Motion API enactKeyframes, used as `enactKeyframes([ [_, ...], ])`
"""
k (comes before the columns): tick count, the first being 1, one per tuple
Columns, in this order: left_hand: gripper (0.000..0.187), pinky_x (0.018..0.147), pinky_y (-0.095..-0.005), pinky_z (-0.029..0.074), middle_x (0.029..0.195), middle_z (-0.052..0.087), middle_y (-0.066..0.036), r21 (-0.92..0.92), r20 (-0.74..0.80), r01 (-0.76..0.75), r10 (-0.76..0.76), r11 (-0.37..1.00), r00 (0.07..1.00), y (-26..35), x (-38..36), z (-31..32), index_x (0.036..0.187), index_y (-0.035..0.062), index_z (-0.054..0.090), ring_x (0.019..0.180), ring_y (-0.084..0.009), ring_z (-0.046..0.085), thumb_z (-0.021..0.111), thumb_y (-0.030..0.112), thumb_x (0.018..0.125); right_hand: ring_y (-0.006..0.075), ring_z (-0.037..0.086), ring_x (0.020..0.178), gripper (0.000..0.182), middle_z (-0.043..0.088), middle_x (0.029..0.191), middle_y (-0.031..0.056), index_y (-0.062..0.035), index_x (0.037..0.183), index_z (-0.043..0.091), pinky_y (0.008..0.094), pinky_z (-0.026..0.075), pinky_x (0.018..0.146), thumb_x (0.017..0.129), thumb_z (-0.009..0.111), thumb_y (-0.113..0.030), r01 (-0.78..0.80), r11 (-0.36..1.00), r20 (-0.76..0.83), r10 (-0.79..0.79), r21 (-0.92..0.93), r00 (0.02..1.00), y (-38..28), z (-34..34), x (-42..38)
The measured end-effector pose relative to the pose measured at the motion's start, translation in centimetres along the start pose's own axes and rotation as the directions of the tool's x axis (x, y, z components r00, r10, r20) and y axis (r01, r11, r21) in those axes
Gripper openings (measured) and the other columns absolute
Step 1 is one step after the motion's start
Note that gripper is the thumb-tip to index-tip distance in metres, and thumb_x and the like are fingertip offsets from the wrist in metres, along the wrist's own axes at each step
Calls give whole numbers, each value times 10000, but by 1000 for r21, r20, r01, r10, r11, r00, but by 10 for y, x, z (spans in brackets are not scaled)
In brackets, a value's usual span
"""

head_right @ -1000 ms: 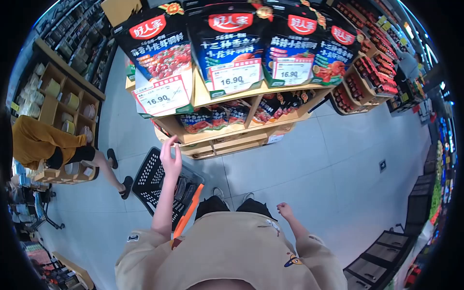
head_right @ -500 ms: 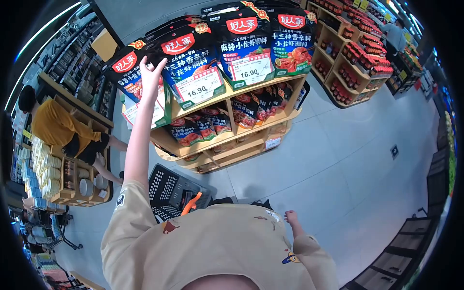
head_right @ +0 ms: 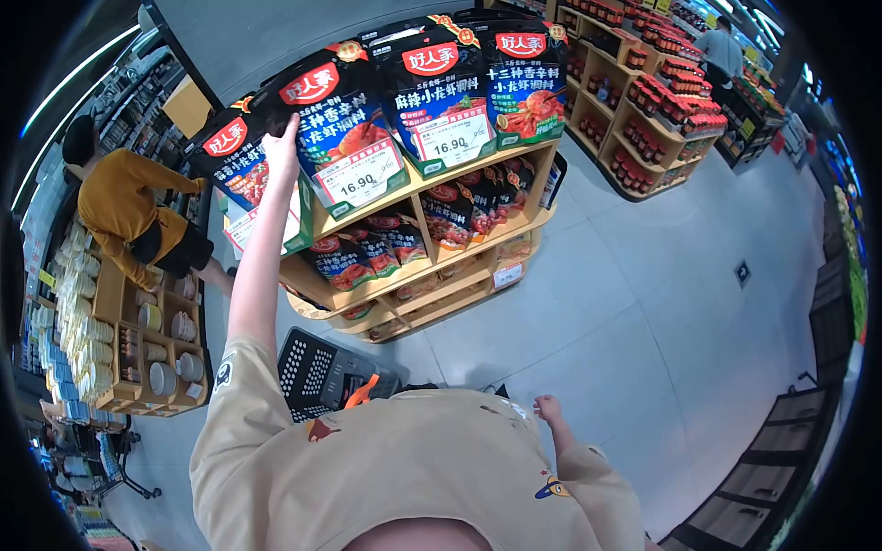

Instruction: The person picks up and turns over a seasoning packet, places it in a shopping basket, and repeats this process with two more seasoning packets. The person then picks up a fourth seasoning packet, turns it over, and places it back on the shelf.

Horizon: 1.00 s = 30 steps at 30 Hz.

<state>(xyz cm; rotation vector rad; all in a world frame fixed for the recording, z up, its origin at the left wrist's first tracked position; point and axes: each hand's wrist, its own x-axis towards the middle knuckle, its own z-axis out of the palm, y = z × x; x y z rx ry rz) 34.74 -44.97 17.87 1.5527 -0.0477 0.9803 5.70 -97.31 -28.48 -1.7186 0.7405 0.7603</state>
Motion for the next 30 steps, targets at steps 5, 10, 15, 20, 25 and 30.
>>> enactKeyframes([
  [5, 214, 735, -240, 405, 908, 597, -41, -241, -135, -232, 204, 942, 970, 53, 9, 4, 987, -8, 563, 795, -90, 522, 581, 38, 779, 146, 561, 523, 160, 597, 734, 76, -46, 882, 562, 233, 410, 404, 782, 511, -160, -37, 999, -9, 37, 6, 999, 3, 2, -8],
  [10, 194, 699, -238, 434, 871, 587, -45, -249, -163, -294, 259, 923, 952, 119, -9, 3, 978, -26, 548, 740, -94, 534, 568, 68, 809, 138, 546, 561, 200, 598, 768, 56, -67, 922, 558, 246, 415, 457, 774, 533, -199, 7, 1000, -7, -7, -17, 1000, -1, 4, -7],
  [15, 264, 725, -226, 414, 921, 592, -63, -178, -53, -207, 201, 962, 978, 155, -42, 3, 1015, -37, 545, 811, -86, 533, 560, 144, 824, 111, 570, 693, 231, 603, 862, 35, -82, 969, 548, 222, 429, 551, 812, 500, -244, 214, 968, 38, -220, 131, 975, -61, 16, -6],
  [20, 207, 683, -222, 416, 827, 602, -35, -352, 161, 142, -89, 925, 983, 153, -93, 30, 921, 4, 579, 724, -82, 531, 593, 174, 804, 112, 566, 824, 261, 590, 953, 40, -88, 1054, 525, 208, 437, 664, 850, 463, -239, 378, 891, 217, -432, 250, 875, -185, 42, -72],
  [25, 264, 784, -258, 397, 953, 580, -36, -342, 493, 590, -395, 732, 775, 159, -152, 57, 1005, 7, 540, 867, -114, 523, 569, 190, 818, 241, 507, 1031, 433, 512, 1131, 110, -62, 1207, 404, 360, 417, 862, 890, 373, -354, 36, 762, 624, -556, 647, 548, -288, 55, -178],
  [30, 290, 723, -263, 439, 943, 555, -37, -427, 645, 672, -317, 605, 695, 126, -184, 96, 1077, 27, 471, 809, -134, 547, 545, 145, 822, 263, 451, 1100, 494, 425, 1231, 134, -46, 1272, 297, 401, 376, 917, 891, 347, -355, -117, 755, 746, -590, 646, 311, -305, 74, -161],
])
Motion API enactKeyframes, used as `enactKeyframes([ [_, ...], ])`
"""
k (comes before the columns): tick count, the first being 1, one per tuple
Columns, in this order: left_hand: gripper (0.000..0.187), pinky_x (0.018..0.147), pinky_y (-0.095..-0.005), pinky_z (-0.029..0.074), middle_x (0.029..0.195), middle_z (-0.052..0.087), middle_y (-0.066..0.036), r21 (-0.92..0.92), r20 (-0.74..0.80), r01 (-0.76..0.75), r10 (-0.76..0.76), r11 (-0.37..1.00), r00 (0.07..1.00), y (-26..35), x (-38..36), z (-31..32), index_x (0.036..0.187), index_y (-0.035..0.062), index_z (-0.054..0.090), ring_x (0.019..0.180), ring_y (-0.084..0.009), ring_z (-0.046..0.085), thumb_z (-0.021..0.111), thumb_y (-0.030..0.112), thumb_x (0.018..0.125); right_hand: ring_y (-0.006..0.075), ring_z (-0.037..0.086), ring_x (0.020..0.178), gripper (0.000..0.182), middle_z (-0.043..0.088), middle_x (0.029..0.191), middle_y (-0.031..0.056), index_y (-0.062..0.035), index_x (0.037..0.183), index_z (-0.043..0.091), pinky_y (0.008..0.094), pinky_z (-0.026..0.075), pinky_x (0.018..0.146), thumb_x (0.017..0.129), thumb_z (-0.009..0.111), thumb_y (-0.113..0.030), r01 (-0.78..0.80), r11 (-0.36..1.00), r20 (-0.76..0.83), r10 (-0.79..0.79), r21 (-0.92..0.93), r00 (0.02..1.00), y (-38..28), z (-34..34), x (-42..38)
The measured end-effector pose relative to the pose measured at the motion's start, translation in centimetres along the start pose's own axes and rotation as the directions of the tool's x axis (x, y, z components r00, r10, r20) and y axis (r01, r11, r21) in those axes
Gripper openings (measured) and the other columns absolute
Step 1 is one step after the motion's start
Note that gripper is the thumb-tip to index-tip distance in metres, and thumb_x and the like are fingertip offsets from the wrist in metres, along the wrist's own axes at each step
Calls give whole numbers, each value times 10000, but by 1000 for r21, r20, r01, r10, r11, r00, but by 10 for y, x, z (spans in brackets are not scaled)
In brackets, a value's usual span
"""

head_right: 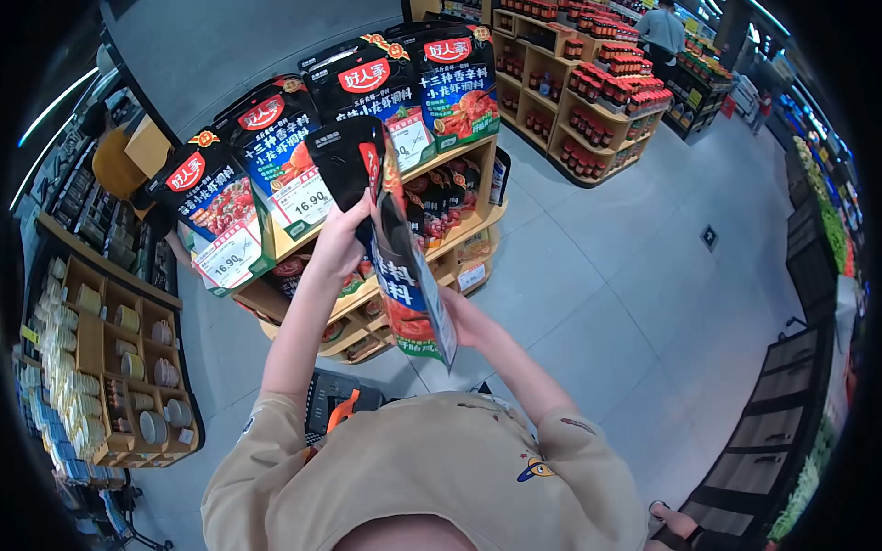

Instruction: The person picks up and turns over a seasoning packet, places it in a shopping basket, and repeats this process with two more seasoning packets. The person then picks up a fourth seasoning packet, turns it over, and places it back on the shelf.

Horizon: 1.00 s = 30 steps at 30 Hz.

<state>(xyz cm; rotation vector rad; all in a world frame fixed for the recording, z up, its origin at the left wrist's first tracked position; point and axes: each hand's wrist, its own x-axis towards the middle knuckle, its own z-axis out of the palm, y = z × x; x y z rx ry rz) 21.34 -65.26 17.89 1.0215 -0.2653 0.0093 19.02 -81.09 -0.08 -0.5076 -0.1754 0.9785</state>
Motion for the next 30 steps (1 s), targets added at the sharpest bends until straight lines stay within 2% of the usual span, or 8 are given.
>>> enactKeyframes([
  [5, 277, 742, -260, 390, 672, 413, -31, -547, 731, 549, 40, 632, 682, -60, 32, -19, 959, -8, 449, 630, -132, 452, 474, 233, 825, 262, 448, 1104, 578, 404, 1244, 151, -22, 1266, 279, 421, 362, 935, 816, 518, -295, 50, 999, 190, -48, -11, 981, 6, 17, -12],
  [9, 399, 758, -247, 383, 752, 430, -55, -726, 680, 635, 137, 264, 720, -74, 21, 5, 993, -62, 435, 687, -139, 444, 491, 293, 820, 299, 442, 1099, 629, 425, 1220, 139, -32, 1258, 274, 485, 372, 908, 757, 607, -214, 28, 988, 143, -50, 150, 988, 6, 34, -25],
  [11, 275, 703, -232, 376, 685, 420, -30, -790, 577, 582, -88, 194, 812, -72, 16, 5, 921, -6, 434, 632, -124, 436, 515, 229, 802, 300, 446, 1093, 625, 425, 1212, 144, -26, 1255, 259, 479, 380, 905, 747, 603, -142, -11, 962, 201, -46, 274, 978, 3, 36, -29],
  [15, 419, 743, -248, 406, 710, 438, -53, -784, 614, 599, 62, 166, 787, -94, 19, 6, 966, -50, 454, 661, -135, 457, 492, 341, 820, 271, 458, 1082, 615, 420, 1197, 161, -20, 1253, 244, 410, 393, 913, 731, 567, -46, 177, 982, -54, -181, -61, 982, 7, 34, -35],
  [17, 510, 814, -261, 407, 786, 505, -94, -749, 661, 641, 128, 164, 739, -107, 28, 1, 1060, -60, 434, 720, -165, 505, 509, 375, 805, 250, 461, 1077, 613, 427, 1189, 152, -9, 1243, 254, 381, 398, 906, 723, 577, -33, 271, 957, -65, -278, -100, 958, 7, 44, -37],
  [20, 706, 982, -321, 315, 1164, 431, -218, -606, 543, 499, -136, 619, 829, -74, 16, 9, 1251, -21, 291, 1084, -279, 449, 536, 425, 762, 233, 479, 1052, 568, 458, 1157, 150, 16, 1207, 304, 369, 406, 885, 717, 588, -27, 316, 904, -122, -362, -288, 924, 6, 55, -41],
  [21, 616, 1002, -316, 290, 1275, 295, -230, -568, 550, 499, -150, 655, 822, -72, 12, 3, 1301, 5, 190, 1182, -304, 333, 330, 415, 864, 233, 479, 1052, 568, 458, 1157, 150, 16, 1207, 304, 369, 406, 885, 717, 588, -27, 315, 906, -127, -360, -283, 924, 5, 56, -43],
  [30, 587, 940, -340, 361, 1235, 387, -187, -430, -11, 333, -373, 839, 928, -75, -45, -37, 1266, 26, 296, 1124, -292, 411, 294, 454, 864, 244, 524, 982, 445, 502, 1091, 183, 59, 1131, 386, 364, 429, 846, 735, 558, -49, 401, 830, -280, -520, -387, 807, -8, 58, -49],
])
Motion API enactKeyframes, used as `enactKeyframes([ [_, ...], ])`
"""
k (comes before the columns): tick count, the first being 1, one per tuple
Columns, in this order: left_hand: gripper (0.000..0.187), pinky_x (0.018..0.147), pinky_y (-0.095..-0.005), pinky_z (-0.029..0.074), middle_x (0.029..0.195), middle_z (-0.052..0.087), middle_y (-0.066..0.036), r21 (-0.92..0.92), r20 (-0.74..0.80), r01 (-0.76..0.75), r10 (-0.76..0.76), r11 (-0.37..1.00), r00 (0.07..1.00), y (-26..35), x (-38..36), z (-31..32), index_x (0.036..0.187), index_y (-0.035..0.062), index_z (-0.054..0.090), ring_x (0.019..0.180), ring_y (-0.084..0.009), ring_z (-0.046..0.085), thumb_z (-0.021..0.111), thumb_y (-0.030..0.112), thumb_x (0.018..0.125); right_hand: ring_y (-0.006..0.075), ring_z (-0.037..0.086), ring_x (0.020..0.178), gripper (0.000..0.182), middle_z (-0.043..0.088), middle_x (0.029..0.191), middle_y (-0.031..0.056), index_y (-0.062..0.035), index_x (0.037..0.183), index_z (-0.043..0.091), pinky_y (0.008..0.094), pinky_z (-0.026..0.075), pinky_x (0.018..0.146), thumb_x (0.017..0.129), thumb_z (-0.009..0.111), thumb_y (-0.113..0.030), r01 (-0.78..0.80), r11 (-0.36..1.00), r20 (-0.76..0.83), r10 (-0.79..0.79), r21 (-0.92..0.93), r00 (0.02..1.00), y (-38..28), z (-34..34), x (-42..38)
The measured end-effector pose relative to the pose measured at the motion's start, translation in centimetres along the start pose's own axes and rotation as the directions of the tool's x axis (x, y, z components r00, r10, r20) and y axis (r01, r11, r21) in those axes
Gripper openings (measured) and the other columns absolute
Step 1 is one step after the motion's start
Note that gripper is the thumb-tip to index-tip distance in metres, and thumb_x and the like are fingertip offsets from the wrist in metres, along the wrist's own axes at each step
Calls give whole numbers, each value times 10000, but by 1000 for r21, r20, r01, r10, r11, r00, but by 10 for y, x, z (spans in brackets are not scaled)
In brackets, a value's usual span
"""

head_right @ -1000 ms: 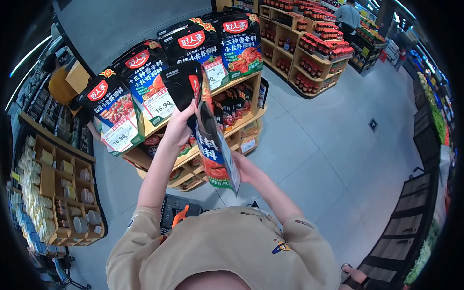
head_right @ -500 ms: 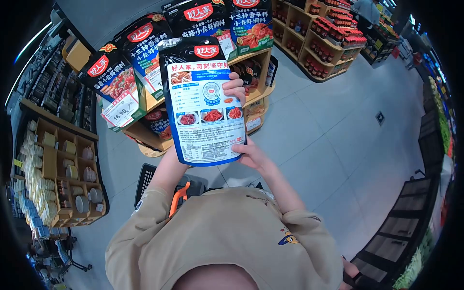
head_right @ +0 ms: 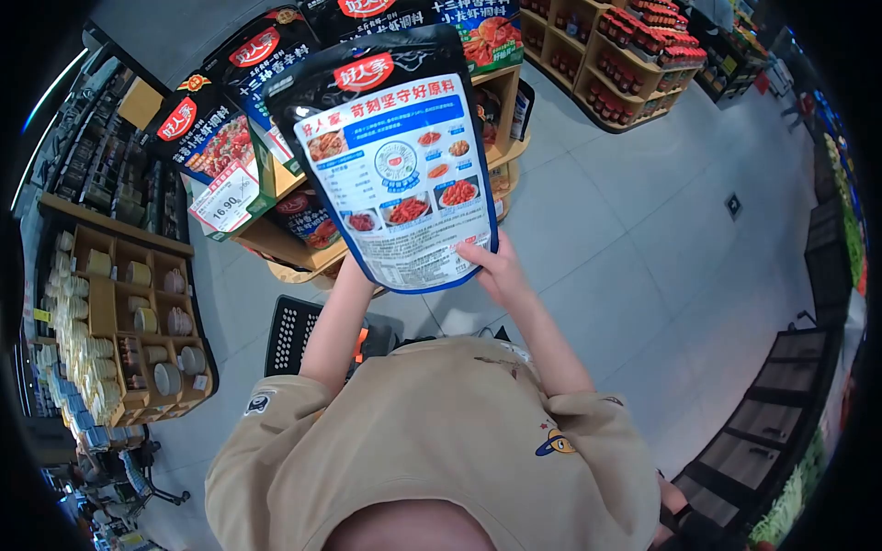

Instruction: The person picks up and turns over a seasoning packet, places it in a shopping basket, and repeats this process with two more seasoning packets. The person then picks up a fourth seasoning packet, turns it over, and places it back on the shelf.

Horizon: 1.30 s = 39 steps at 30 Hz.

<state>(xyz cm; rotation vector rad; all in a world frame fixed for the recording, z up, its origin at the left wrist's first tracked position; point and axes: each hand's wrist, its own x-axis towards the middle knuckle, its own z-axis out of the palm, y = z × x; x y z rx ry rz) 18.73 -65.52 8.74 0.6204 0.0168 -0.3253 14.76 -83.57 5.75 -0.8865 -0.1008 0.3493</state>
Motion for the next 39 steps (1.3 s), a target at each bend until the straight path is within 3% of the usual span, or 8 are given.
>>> enactKeyframes([
  [2, 580, 926, -342, 374, 1222, 409, -178, 40, -70, -68, 71, 997, 995, -6, -1, -16, 1258, 30, 317, 1108, -290, 429, 299, 454, 863, 240, 523, 985, 440, 502, 1092, 181, 60, 1135, 383, 363, 428, 849, 747, 549, -63, 14, 1000, -11, -13, 27, 1000, -5, -1, 6],
  [3, 574, 877, -361, 407, 1183, 461, -142, 132, -13, -227, 231, 965, 973, -4, 0, -14, 1226, 42, 376, 1052, -285, 476, 306, 475, 857, 236, 521, 989, 435, 501, 1094, 179, 62, 1139, 380, 361, 427, 851, 758, 539, -77, 36, 998, -14, -35, 50, 999, -7, -3, 9],
  [5, 608, 918, -356, 361, 1216, 443, -136, 34, 63, -224, 222, 974, 973, -5, -10, -10, 1250, 14, 334, 1090, -257, 455, 227, 483, 879, 230, 520, 995, 429, 503, 1096, 170, 62, 1145, 381, 355, 422, 858, 777, 522, -105, 7, 997, -22, -5, 81, 1000, -8, -6, 12],
  [7, 658, 948, -357, 321, 1255, 403, -137, -87, 278, -81, 103, 993, 955, -3, -15, -20, 1273, -3, 293, 1124, -250, 424, 168, 508, 876, 223, 520, 989, 426, 504, 1083, 169, 68, 1133, 381, 341, 422, 852, 773, 543, -91, 38, 990, -52, -31, 133, 998, -11, -6, 13],
  [9, 654, 957, -348, 308, 1260, 396, -137, -57, 282, -119, 131, 991, 951, -4, -16, -23, 1277, -7, 281, 1141, -244, 405, 160, 499, 880, 220, 517, 995, 436, 498, 1096, 168, 66, 1144, 372, 340, 421, 854, 776, 541, -96, 13, 993, -39, -9, 121, 999, -11, -9, 16],
  [10, 654, 957, -348, 308, 1260, 396, -137, -61, 277, -120, 132, 991, 952, -4, -17, -21, 1277, -7, 281, 1141, -244, 405, 160, 499, 880, 220, 516, 999, 439, 496, 1101, 167, 65, 1149, 370, 339, 421, 854, 779, 539, -100, 14, 991, -30, -10, 131, 1000, -12, -8, 16],
  [12, 696, 935, -380, 332, 1255, 401, -139, 134, 54, -171, 165, 976, 985, -4, -17, -14, 1270, -3, 293, 1119, -268, 426, 216, 545, 848, 220, 514, 1003, 442, 494, 1107, 165, 64, 1154, 368, 338, 421, 854, 781, 537, -104, 10, 990, -22, -7, 141, 1000, -13, -6, 17],
  [39, 689, 932, -369, 335, 1236, 419, -155, 124, 12, -148, 147, 981, 989, 3, -21, -11, 1244, -20, 328, 1105, -270, 440, 244, 537, 848, 222, 481, 1059, 405, 481, 1156, 146, 38, 1179, 379, 356, 388, 889, 839, 448, -171, -29, 986, -31, 35, 166, 999, -7, -6, 19],
])
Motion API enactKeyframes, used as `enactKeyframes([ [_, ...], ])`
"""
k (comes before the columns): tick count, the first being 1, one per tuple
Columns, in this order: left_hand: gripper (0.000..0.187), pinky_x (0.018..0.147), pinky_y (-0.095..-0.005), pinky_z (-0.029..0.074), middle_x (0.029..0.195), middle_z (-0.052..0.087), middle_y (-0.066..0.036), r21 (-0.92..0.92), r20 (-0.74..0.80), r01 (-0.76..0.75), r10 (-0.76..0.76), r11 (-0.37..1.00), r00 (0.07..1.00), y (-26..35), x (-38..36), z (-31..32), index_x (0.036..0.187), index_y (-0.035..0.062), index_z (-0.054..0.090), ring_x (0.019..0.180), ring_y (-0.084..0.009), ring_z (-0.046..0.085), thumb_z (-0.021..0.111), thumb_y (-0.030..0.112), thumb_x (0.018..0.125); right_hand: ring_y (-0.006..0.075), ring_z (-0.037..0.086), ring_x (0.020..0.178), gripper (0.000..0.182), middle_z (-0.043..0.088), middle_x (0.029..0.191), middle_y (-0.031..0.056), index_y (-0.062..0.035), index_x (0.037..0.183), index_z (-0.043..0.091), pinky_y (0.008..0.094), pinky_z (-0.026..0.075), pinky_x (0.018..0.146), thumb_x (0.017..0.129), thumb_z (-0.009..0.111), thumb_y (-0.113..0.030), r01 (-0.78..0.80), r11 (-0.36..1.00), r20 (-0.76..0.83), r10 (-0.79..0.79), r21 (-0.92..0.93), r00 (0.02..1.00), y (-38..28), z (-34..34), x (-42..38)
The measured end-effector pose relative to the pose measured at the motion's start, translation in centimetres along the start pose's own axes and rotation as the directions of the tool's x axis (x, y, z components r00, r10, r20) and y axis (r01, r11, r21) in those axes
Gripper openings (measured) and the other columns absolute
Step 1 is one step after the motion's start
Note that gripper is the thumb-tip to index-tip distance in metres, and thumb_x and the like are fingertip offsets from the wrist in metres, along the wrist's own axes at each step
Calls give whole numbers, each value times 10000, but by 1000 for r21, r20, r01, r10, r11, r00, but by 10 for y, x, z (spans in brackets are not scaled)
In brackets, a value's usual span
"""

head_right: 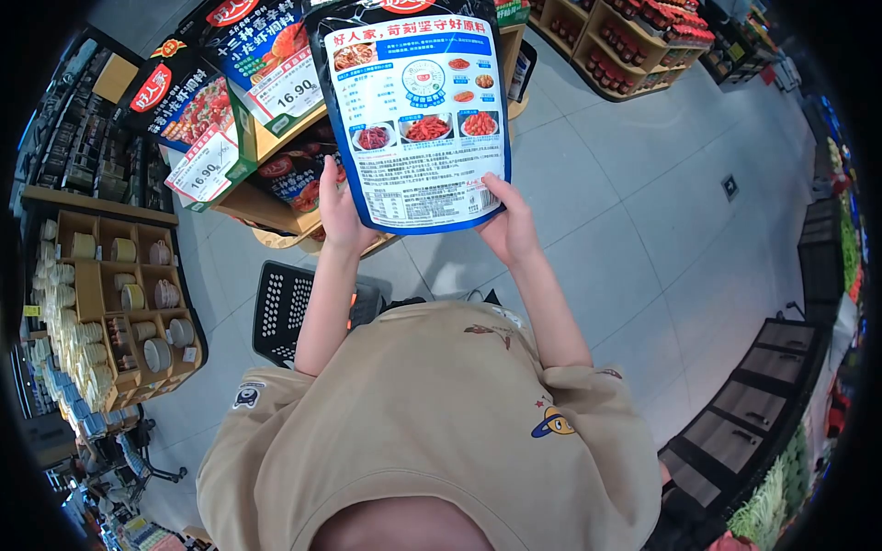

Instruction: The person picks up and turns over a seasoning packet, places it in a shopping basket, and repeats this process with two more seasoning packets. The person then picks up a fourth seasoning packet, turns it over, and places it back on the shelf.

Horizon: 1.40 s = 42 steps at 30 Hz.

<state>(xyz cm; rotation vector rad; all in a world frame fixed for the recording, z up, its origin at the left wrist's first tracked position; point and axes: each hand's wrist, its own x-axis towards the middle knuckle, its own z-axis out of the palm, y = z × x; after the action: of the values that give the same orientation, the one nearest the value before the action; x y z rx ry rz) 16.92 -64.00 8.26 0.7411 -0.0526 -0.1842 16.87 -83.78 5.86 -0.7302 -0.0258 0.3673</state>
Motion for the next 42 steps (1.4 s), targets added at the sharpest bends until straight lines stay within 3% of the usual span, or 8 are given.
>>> enactKeyframes([
  [2, 686, 930, -368, 337, 1231, 423, -156, -5, -15, -5, 5, 1000, 1000, 0, -1, 0, 1242, -20, 331, 1102, -270, 442, 245, 536, 848, 231, 454, 1090, 431, 460, 1188, 134, 19, 1205, 358, 372, 364, 907, 862, 387, -240, -7, 993, -11, 8, 121, 1000, -5, 10, -2],
  [4, 601, 933, -332, 343, 1220, 438, -144, -69, 49, -7, 11, 998, 999, 0, -1, -1, 1245, -13, 328, 1104, -234, 447, 208, 458, 891, 236, 442, 1103, 439, 449, 1202, 127, 10, 1214, 349, 378, 356, 912, 867, 364, -259, 3, 991, 1, -3, 132, 1000, -6, 12, -3],
  [8, 598, 927, -334, 348, 1217, 441, -143, -71, 75, -11, 16, 997, 997, 0, -1, 0, 1244, -11, 330, 1099, -232, 451, 205, 456, 892, 244, 422, 1122, 450, 429, 1224, 119, -8, 1227, 339, 392, 344, 920, 871, 333, -284, 7, 987, 4, -7, 162, 1000, -7, 12, -5],
  [34, 648, 919, -359, 352, 1224, 427, -160, 0, -55, -49, 49, 999, 997, -2, 1, -2, 1243, -22, 323, 1092, -263, 452, 242, 500, 867, 263, 416, 1128, 432, 429, 1219, 142, 14, 1215, 343, 407, 330, 939, 869, 334, -244, 18, 982, -18, -15, 187, 1000, -4, 11, -1],
  [42, 574, 919, -351, 356, 1218, 435, -141, -35, -1, -39, 39, 999, 999, -3, 1, -6, 1248, 4, 320, 1096, -239, 450, 220, 443, 892, 257, 415, 1129, 426, 428, 1219, 141, 13, 1215, 342, 406, 324, 944, 870, 334, -237, 27, 982, -3, -27, 185, 1000, -3, 10, -2],
])
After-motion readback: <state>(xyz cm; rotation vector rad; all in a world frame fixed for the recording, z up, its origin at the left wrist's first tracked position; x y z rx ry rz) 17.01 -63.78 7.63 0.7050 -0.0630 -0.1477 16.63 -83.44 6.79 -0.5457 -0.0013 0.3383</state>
